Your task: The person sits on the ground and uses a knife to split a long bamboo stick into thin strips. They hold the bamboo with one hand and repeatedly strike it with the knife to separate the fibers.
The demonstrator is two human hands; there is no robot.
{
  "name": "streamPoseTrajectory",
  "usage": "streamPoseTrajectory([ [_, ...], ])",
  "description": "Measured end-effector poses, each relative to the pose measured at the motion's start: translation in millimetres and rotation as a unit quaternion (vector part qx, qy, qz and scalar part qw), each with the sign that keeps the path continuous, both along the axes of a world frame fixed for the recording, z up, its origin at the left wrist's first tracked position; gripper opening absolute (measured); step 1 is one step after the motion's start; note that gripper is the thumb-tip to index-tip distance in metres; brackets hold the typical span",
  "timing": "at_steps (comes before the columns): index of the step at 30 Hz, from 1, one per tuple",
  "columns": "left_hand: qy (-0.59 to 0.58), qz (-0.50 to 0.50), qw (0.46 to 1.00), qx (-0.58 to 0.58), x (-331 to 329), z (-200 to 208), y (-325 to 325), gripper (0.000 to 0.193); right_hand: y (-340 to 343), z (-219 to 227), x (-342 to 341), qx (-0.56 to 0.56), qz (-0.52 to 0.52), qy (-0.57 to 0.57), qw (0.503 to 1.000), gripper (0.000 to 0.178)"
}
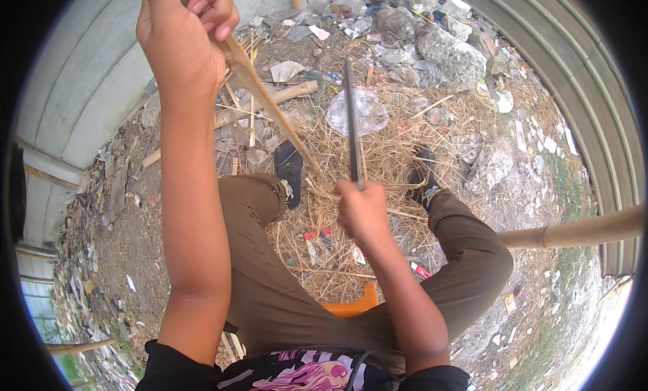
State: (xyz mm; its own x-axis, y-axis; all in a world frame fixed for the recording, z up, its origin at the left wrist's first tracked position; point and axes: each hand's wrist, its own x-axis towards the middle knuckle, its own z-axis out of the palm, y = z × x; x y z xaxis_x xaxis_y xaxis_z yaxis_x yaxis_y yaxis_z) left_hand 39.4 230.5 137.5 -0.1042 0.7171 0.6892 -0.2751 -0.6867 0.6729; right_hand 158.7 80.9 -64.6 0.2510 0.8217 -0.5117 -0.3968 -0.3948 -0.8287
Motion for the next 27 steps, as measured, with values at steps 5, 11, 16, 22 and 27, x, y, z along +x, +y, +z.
streamPoseTrajectory([
  [5, -0.007, 0.028, 0.999, -0.045, 12.2, 3.7, -8.3, 0.048, 1.1, 75.1, 25.5, 0.367, -0.197, -0.150, 0.896, 0.026],
  [11, -0.063, -0.017, 0.998, -0.005, 15.4, -8.1, 15.2, 0.043, -27.1, -76.1, -36.2, -0.096, 0.131, -0.002, 0.987, 0.025],
  [16, -0.022, -0.019, 0.999, 0.018, 7.5, -10.5, 17.4, 0.047, 1.0, -1.0, 7.4, 0.069, 0.079, -0.263, 0.959, 0.025],
  [22, -0.036, 0.067, 0.997, 0.000, 27.1, -8.5, 11.6, 0.048, 1.5, 19.2, -6.7, 0.389, -0.267, -0.085, 0.878, 0.025],
  [27, -0.018, -0.016, 1.000, 0.003, 18.6, -3.2, 20.6, 0.046, -20.8, -118.8, -25.2, -0.079, 0.043, -0.185, 0.979, 0.029],
])
